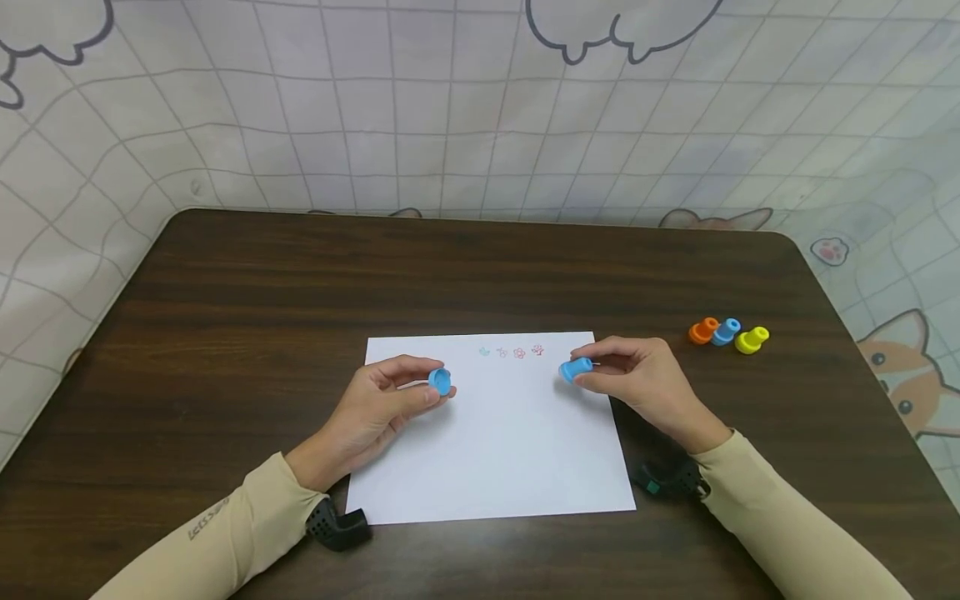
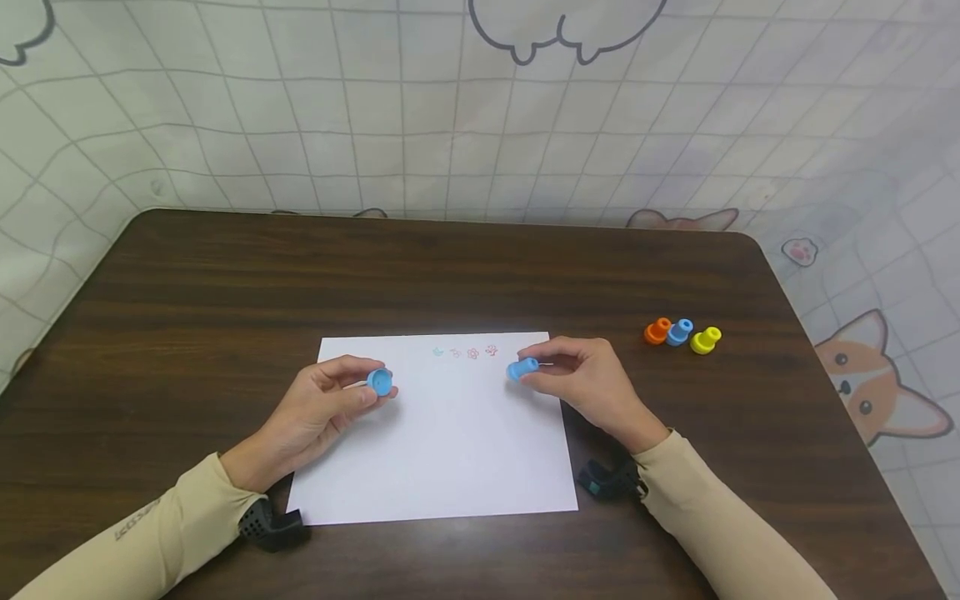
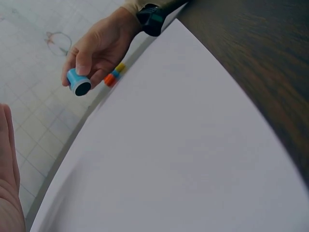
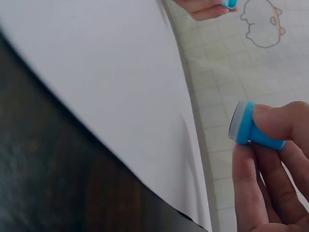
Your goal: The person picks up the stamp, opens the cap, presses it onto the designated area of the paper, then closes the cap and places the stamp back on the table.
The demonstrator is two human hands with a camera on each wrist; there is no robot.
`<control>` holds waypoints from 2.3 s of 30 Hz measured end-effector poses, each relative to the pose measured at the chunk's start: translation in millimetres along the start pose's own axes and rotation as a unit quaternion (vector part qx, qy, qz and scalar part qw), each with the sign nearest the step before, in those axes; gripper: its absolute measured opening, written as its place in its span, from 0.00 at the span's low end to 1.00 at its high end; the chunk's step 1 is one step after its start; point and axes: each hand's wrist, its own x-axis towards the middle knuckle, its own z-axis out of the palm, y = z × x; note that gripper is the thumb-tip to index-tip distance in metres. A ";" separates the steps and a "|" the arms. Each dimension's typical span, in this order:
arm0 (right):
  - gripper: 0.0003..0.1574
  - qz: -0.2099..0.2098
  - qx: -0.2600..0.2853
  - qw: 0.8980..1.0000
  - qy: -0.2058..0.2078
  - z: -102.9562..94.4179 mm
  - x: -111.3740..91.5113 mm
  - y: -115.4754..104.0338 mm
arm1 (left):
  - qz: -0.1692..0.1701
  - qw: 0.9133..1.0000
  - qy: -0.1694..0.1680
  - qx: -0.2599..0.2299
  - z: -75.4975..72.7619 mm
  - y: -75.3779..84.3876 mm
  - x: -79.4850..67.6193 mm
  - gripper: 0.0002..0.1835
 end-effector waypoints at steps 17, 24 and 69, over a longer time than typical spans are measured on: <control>0.21 0.014 -0.012 1.000 -0.022 -0.4 0.7 4.9 | -0.002 1.000 -0.010 0.003 0.5 -0.3 -1.4 0.16; 0.20 0.019 -0.035 0.999 -0.037 -1.4 1.6 5.7 | -0.004 1.000 -0.011 0.009 1.4 -0.3 -2.1 0.16; 0.21 -0.008 -0.105 0.994 -0.027 4.3 1.3 6.5 | -0.001 1.000 -0.019 0.005 1.5 -0.1 -3.6 0.16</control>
